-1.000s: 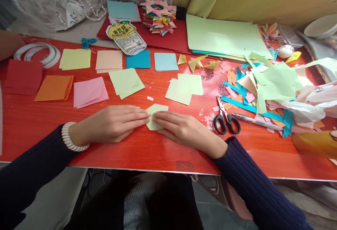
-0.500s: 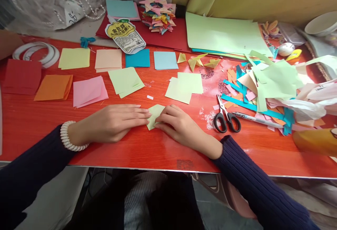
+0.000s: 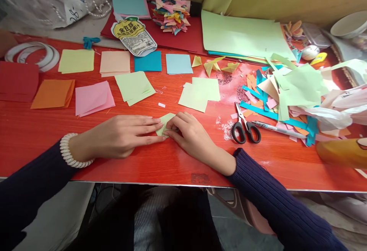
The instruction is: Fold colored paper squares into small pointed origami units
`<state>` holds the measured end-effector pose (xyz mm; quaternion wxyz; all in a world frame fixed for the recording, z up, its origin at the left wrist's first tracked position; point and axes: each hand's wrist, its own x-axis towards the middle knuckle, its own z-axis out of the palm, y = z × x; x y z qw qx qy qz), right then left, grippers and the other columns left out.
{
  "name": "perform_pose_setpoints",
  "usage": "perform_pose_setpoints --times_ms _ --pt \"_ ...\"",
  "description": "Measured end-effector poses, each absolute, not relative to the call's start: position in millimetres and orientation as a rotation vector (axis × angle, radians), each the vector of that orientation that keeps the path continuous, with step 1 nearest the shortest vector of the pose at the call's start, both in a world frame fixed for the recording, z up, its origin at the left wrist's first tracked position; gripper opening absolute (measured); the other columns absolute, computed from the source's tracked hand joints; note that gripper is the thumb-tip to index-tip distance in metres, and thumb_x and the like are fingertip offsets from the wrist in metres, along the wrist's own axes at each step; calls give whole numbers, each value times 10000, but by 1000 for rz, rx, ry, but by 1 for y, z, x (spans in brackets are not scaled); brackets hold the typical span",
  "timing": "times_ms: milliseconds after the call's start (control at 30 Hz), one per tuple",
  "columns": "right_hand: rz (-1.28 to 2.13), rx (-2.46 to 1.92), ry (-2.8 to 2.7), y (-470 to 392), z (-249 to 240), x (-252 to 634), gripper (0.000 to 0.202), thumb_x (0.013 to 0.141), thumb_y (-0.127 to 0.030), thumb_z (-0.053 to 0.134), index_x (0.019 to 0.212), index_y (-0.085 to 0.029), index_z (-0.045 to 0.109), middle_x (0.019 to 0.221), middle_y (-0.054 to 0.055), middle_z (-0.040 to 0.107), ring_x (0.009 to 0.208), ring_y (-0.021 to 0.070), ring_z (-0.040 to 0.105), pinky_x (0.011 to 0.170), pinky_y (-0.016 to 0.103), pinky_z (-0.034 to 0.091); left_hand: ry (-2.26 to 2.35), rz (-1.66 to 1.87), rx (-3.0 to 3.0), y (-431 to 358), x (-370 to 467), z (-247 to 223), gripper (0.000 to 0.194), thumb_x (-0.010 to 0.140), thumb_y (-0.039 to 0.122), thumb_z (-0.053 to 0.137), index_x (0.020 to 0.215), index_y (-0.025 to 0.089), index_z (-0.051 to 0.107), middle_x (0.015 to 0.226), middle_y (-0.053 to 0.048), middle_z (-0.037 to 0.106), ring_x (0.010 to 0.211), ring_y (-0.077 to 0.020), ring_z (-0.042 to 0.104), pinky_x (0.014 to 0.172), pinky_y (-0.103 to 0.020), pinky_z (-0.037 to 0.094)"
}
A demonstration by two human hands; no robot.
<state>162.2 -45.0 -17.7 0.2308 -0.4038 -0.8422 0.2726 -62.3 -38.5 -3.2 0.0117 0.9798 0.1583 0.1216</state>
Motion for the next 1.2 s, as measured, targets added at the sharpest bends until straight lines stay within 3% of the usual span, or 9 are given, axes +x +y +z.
perform_pose_setpoints --times_ms 267,467,567,700,833,1000,1200 --pt "594 -1157 -2297 -46 -24 161 185 836 -186 553 771 -199 381 754 17 431 682 148 414 609 273 372 485 392 3134 -42 -59 -2 381 840 56 386 1145 136 601 1172 -139 609 1111 -251 571 936 -400 497" --pt "466 -1188 -2301 -37 -26 171 172 859 -84 397 740 -207 378 735 24 435 674 156 421 610 288 384 497 390 3045 -42 -60 -3 387 816 35 402 1137 126 599 1217 -146 578 1164 -254 529 968 -417 472" --pt "347 -1209 -2290 -30 -24 182 105 875 -113 415 890 -193 482 879 75 514 819 193 494 722 347 437 489 370 3003 -40 -63 -2 405 797 23 396 1119 144 609 1230 -122 575 1190 -232 508 993 -401 455" --pt "303 -900 -2548 -26 -19 189 276 891 -136 436 1148 -209 509 1199 101 534 1148 234 454 919 420 409 485 434 2954 -33 -68 1 361 794 12 386 978 155 661 1224 -94 585 1196 -212 502 1014 -396 437" --pt "226 -737 -2630 -29 -13 190 216 863 -195 518 1070 -168 574 1122 101 603 1116 242 499 909 423 429 619 499 3052 -31 -70 1 263 814 32 413 810 124 660 1192 -101 605 1143 -237 537 982 -415 455" --pt "305 -679 -2661 -33 -8 190 213 841 -270 557 1011 -149 602 1057 119 632 1062 245 545 865 428 467 606 484 3102 -33 -68 -2 249 823 36 419 931 108 631 1089 -92 656 1023 -194 605 959 -356 478" --pt "511 -555 -2675 -39 -5 184 202 881 -174 489 1059 -124 571 1111 113 631 1118 202 532 941 389 449 657 401 2983 -35 -67 -5 372 833 44 389 1174 92 530 1188 -105 606 1145 -189 539 1020 -360 421"
